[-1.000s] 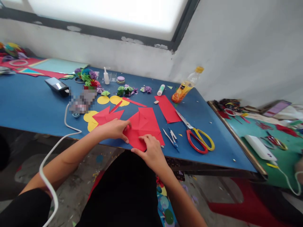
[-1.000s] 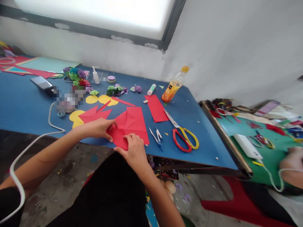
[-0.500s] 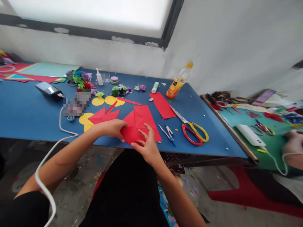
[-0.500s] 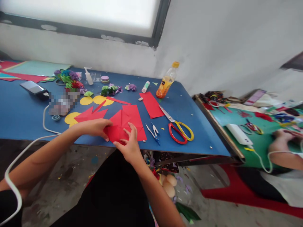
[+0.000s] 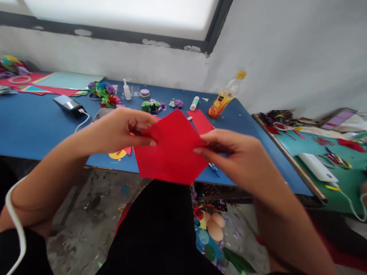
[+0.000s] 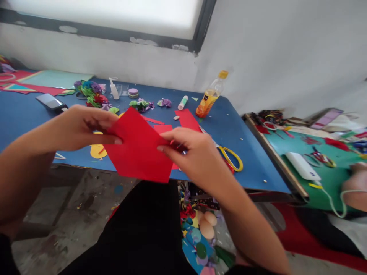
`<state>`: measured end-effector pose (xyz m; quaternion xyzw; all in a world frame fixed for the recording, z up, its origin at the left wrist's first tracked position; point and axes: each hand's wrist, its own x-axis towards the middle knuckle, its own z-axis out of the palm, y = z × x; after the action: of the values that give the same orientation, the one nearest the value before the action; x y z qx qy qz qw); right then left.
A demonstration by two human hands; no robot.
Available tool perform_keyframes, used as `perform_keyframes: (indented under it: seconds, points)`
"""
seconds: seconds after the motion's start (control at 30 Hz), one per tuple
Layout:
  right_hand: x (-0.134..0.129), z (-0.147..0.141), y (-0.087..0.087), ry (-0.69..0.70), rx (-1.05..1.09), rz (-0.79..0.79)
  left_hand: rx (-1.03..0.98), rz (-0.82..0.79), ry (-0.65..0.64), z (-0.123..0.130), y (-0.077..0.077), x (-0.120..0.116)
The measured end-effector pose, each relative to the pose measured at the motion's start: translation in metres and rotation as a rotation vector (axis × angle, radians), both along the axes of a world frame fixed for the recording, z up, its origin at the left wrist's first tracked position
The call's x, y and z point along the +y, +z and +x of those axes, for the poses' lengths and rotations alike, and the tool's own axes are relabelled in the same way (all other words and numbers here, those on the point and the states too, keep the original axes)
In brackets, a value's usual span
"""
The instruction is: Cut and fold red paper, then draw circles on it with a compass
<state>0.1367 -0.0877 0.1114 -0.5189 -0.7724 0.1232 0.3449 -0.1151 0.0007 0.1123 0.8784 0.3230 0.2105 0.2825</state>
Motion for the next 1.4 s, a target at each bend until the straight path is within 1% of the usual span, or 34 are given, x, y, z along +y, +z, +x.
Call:
perform_keyframes:
  seconds: [0.03, 0.07, 0.1, 0.13, 0.2, 0.27, 0.3, 0.37, 0.4, 0.43, 0.5, 0.57, 0.67, 0.73, 0.8, 0.87, 0.93, 1.1, 1.27, 1.4]
  points:
    - [0.011, 0.004, 0.008, 0.013, -0.014, 0.016, -0.048, -0.054, -0.018, 0.002, 0.004, 0.006]
    - [0.025, 0.008, 0.011, 0.028, -0.021, 0.026, -0.070, -0.088, -0.037, 0.005, 0.004, 0.014]
    - [0.039, 0.012, 0.011, 0.051, -0.046, -0.001, -0.055, -0.090, -0.032, 0.010, 0.002, 0.022]
    - [0.054, 0.017, 0.006, 0.051, -0.053, 0.027, -0.018, -0.049, -0.032, 0.015, -0.005, 0.031]
    - [0.084, 0.026, -0.014, 0.070, -0.173, 0.034, 0.085, 0.049, 0.004, 0.028, -0.026, 0.049]
    - [0.108, 0.036, -0.042, 0.101, -0.309, 0.072, 0.174, 0.156, 0.022, 0.040, -0.056, 0.065]
    - [0.117, 0.040, -0.057, 0.129, -0.400, 0.077, 0.206, 0.183, 0.015, 0.045, -0.071, 0.070]
    - [0.127, 0.048, -0.082, 0.160, -0.463, 0.069, 0.276, 0.227, -0.005, 0.052, -0.097, 0.076]
    - [0.130, 0.051, -0.093, 0.172, -0.490, 0.069, 0.310, 0.242, -0.037, 0.054, -0.108, 0.077]
    - [0.131, 0.054, -0.100, 0.181, -0.512, 0.068, 0.337, 0.257, -0.077, 0.055, -0.116, 0.076]
    - [0.130, 0.058, -0.110, 0.197, -0.561, 0.072, 0.372, 0.282, -0.149, 0.057, -0.125, 0.073]
    - [0.127, 0.058, -0.114, 0.223, -0.601, 0.070, 0.391, 0.301, -0.211, 0.058, -0.129, 0.068]
    - [0.123, 0.048, -0.118, 0.295, -0.670, 0.076, 0.411, 0.315, -0.285, 0.063, -0.130, 0.064]
    - [0.121, 0.038, -0.122, 0.347, -0.744, 0.096, 0.420, 0.318, -0.316, 0.068, -0.132, 0.063]
    - [0.120, 0.030, -0.125, 0.362, -0.799, 0.104, 0.428, 0.314, -0.325, 0.071, -0.135, 0.063]
    - [0.120, 0.026, -0.128, 0.351, -0.815, 0.101, 0.440, 0.303, -0.299, 0.071, -0.137, 0.062]
    - [0.119, 0.029, -0.128, 0.331, -0.808, 0.106, 0.454, 0.289, -0.241, 0.068, -0.137, 0.061]
    - [0.113, 0.052, -0.125, 0.237, -0.771, 0.109, 0.485, 0.251, -0.100, 0.053, -0.134, 0.058]
    - [0.107, 0.078, -0.124, 0.131, -0.756, 0.094, 0.515, 0.220, -0.027, 0.046, -0.127, 0.059]
    - [0.105, 0.087, -0.123, 0.091, -0.725, 0.070, 0.524, 0.215, 0.015, 0.043, -0.121, 0.059]
